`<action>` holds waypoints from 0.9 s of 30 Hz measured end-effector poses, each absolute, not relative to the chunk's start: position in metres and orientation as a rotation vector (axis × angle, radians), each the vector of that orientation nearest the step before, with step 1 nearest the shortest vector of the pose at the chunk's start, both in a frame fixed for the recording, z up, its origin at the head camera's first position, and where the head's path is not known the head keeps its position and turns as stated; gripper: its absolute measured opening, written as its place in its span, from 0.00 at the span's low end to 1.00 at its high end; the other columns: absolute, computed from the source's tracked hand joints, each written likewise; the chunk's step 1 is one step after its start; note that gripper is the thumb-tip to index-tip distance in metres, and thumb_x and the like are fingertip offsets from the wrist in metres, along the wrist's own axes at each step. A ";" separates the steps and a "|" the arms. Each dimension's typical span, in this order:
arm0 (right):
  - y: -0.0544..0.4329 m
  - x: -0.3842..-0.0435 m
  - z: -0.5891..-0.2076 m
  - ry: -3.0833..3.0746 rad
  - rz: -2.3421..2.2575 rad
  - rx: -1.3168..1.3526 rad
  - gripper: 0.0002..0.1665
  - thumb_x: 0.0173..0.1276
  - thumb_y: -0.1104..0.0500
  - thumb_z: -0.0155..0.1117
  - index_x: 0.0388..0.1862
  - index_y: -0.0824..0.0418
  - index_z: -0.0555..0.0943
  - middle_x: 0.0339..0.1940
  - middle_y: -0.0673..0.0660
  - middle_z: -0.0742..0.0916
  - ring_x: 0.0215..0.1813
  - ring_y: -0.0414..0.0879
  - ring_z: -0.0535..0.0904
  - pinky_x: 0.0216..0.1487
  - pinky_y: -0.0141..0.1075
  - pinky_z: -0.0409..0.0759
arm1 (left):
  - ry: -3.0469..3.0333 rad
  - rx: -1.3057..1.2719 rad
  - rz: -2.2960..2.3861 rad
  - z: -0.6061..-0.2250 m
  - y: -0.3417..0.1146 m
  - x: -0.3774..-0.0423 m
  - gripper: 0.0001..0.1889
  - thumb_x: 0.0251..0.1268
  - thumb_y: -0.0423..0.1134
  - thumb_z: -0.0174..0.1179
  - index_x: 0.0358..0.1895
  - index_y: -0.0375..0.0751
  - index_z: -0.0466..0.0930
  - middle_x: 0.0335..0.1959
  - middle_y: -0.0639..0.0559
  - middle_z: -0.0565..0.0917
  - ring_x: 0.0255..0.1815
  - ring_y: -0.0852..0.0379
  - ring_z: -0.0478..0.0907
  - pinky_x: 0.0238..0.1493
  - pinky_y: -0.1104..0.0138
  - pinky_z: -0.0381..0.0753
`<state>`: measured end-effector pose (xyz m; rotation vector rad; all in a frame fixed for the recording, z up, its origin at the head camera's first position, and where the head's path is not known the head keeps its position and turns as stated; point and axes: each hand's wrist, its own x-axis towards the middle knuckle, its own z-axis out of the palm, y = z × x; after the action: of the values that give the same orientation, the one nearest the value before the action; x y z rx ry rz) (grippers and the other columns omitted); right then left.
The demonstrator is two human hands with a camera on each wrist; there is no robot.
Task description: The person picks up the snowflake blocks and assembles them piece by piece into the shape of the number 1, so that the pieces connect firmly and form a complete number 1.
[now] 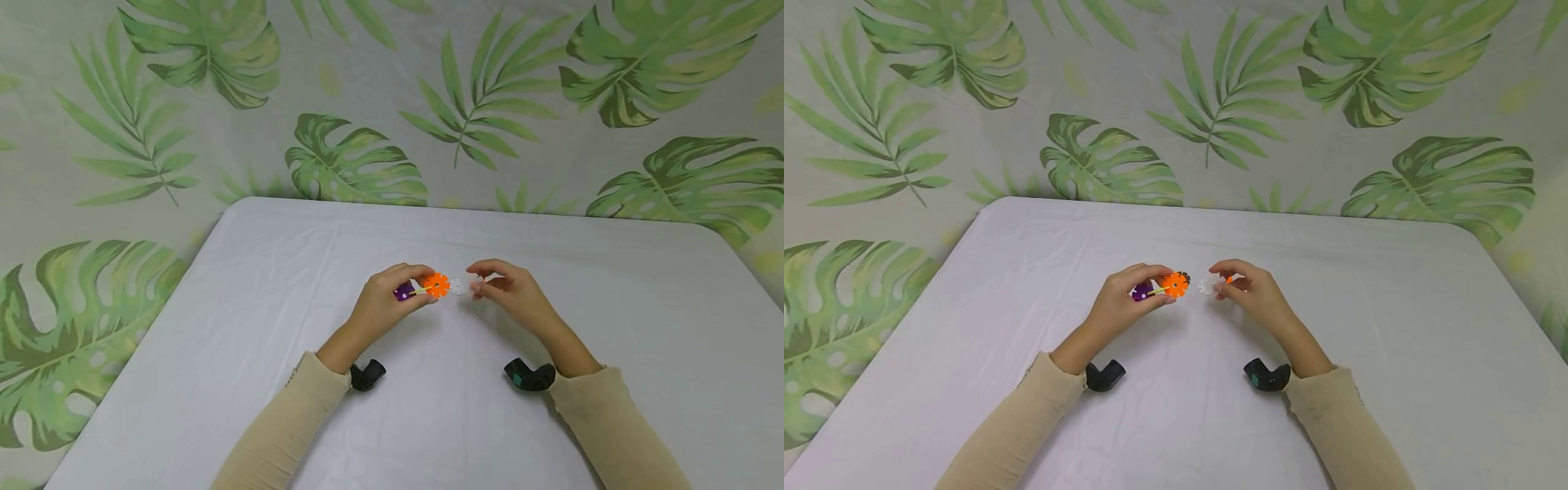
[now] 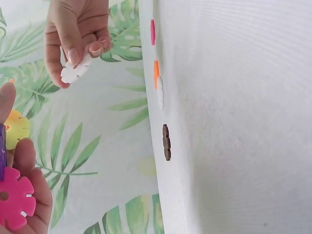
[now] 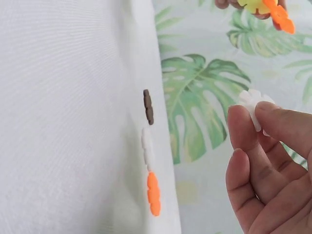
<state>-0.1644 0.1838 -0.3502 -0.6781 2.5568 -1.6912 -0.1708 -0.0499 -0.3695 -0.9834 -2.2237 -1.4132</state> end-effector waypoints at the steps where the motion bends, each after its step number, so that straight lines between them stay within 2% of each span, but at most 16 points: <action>1: 0.184 -0.164 -0.349 2.549 -1.702 -0.682 0.14 0.61 0.70 0.59 0.46 0.69 0.75 0.36 0.62 0.77 0.31 0.57 0.80 0.40 0.33 0.77 | -2.224 -0.984 -1.411 -0.369 -0.050 -0.171 0.16 0.47 0.38 0.69 0.42 0.41 0.80 0.33 0.57 0.80 0.24 0.67 0.71 0.26 0.75 0.74; 7: 0.182 -0.161 -0.344 2.472 -1.782 -0.731 0.12 0.60 0.73 0.58 0.43 0.73 0.74 0.37 0.65 0.77 0.32 0.48 0.81 0.41 0.34 0.78 | -2.229 -0.991 -1.417 -0.368 -0.049 -0.169 0.17 0.47 0.38 0.69 0.43 0.41 0.80 0.33 0.56 0.80 0.25 0.66 0.72 0.26 0.75 0.74; 11: 0.180 -0.158 -0.339 2.449 -1.806 -0.769 0.11 0.60 0.74 0.57 0.42 0.75 0.73 0.38 0.67 0.78 0.33 0.52 0.81 0.43 0.34 0.78 | -2.240 -0.998 -1.410 -0.368 -0.049 -0.169 0.17 0.47 0.39 0.68 0.43 0.41 0.80 0.33 0.56 0.80 0.26 0.66 0.72 0.26 0.75 0.74; 15: 0.177 -0.155 -0.334 2.489 -1.777 -0.800 0.08 0.59 0.74 0.58 0.39 0.74 0.75 0.36 0.66 0.79 0.34 0.54 0.81 0.43 0.32 0.77 | -2.248 -1.005 -1.398 -0.369 -0.049 -0.169 0.17 0.47 0.39 0.68 0.43 0.41 0.80 0.33 0.56 0.80 0.26 0.67 0.71 0.26 0.75 0.73; 22: 0.174 -0.150 -0.329 2.557 -1.736 -0.806 0.07 0.57 0.74 0.60 0.35 0.71 0.76 0.32 0.63 0.82 0.34 0.44 0.81 0.40 0.30 0.78 | -2.258 -1.014 -1.388 -0.370 -0.048 -0.169 0.17 0.47 0.39 0.68 0.43 0.41 0.80 0.33 0.57 0.79 0.25 0.68 0.70 0.25 0.75 0.74; 27: 0.172 -0.148 -0.327 2.566 -1.732 -0.823 0.07 0.56 0.75 0.60 0.35 0.71 0.76 0.33 0.63 0.82 0.34 0.47 0.81 0.39 0.30 0.78 | -2.262 -1.024 -1.385 -0.370 -0.047 -0.168 0.17 0.47 0.39 0.69 0.43 0.41 0.80 0.33 0.56 0.79 0.24 0.67 0.70 0.25 0.75 0.74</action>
<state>-0.1477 0.1716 -0.3268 -0.8228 2.5655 -1.7322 -0.1684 -0.0467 -0.3699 -1.0239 -2.2616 -1.3852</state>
